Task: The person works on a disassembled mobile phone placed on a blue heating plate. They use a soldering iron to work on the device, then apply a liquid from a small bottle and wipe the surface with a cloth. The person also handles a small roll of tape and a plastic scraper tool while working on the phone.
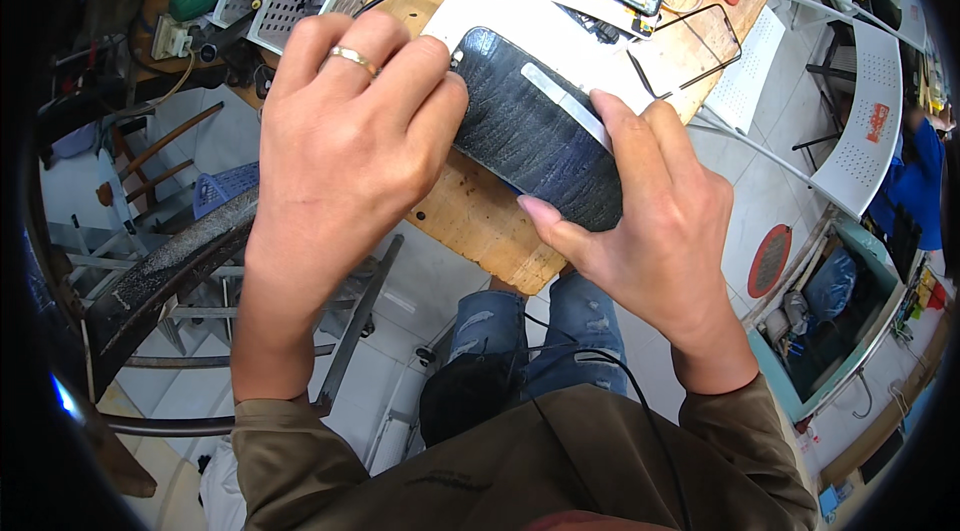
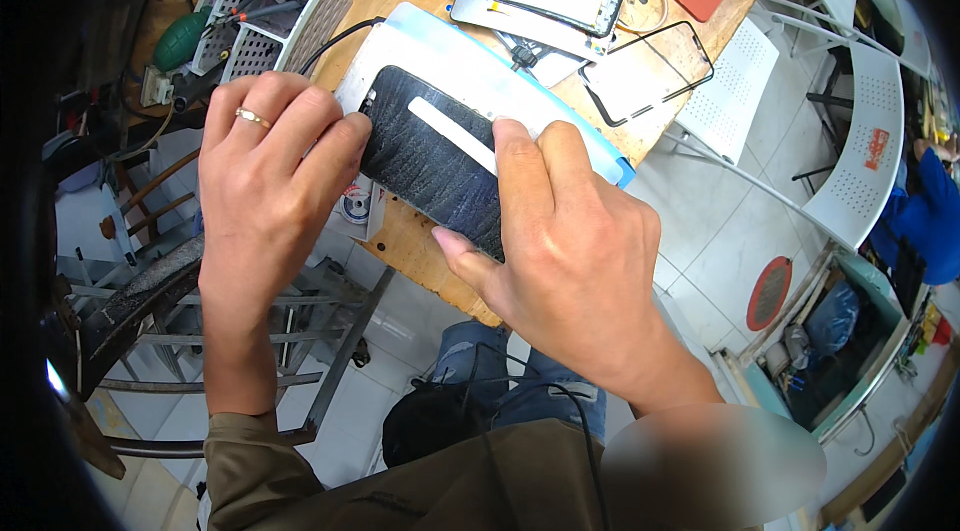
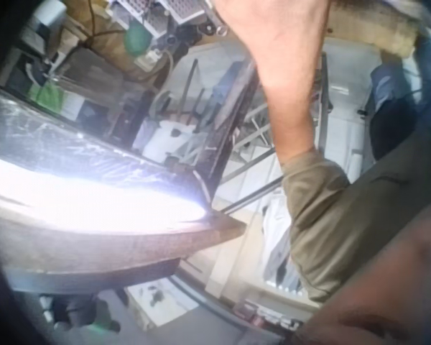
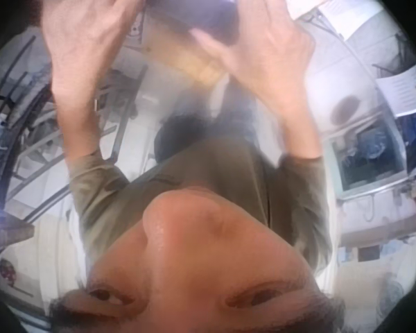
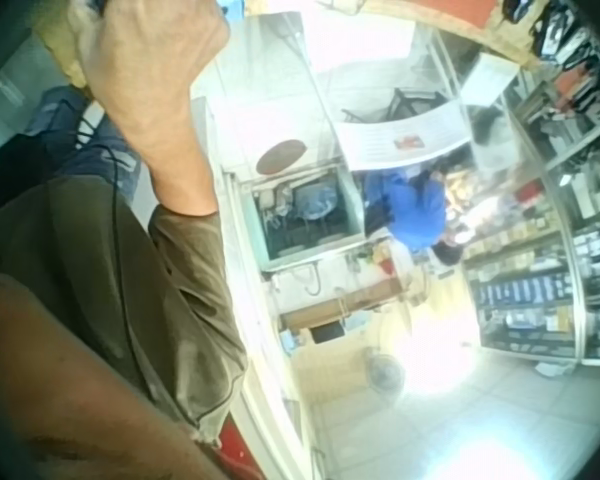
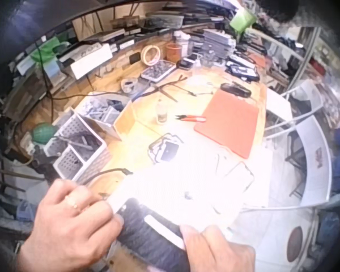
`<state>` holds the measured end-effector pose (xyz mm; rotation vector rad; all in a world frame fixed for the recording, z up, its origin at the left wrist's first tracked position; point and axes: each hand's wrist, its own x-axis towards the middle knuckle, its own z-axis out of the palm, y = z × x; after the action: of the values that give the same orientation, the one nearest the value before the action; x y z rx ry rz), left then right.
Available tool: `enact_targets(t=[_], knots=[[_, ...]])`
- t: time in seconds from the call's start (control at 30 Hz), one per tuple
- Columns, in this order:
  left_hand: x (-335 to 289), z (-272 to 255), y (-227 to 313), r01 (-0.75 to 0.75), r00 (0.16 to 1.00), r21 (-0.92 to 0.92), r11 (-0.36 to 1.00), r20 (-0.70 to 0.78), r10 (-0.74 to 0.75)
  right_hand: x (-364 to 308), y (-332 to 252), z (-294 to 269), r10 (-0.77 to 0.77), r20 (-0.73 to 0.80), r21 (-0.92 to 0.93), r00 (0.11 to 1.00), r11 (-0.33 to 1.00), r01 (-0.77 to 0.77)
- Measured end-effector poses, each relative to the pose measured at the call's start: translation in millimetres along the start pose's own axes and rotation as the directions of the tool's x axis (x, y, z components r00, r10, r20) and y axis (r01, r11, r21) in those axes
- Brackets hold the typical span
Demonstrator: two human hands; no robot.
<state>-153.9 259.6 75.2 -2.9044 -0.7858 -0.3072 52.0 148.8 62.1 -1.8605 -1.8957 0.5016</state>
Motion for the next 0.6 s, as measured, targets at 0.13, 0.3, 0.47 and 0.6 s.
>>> enact_targets(t=[0.13,0.3,0.47,0.6], knots=[[4.9,1.1,-6.7,-0.099,0.994,-0.001,0.995,0.037,0.099,0.1,-0.2,-0.3,0.004,0.008,0.009,1.000,1.000,-0.004],[10.9,0.8,-14.5,-0.109,0.990,-0.038,0.993,0.089,0.112,0.7,1.2,1.3,-0.008,-0.005,0.019,1.000,1.000,0.009],[5.9,-10.1,-30.5,0.068,0.997,-0.207,0.976,0.047,-0.060,2.3,4.9,-1.0,-0.060,0.009,-0.010,0.998,0.998,0.060],[-8.2,-8.1,-33.2,0.229,0.970,-0.259,0.938,-0.019,-0.242,1.9,4.1,-2.7,-0.058,0.023,-0.015,0.998,0.998,0.059]])
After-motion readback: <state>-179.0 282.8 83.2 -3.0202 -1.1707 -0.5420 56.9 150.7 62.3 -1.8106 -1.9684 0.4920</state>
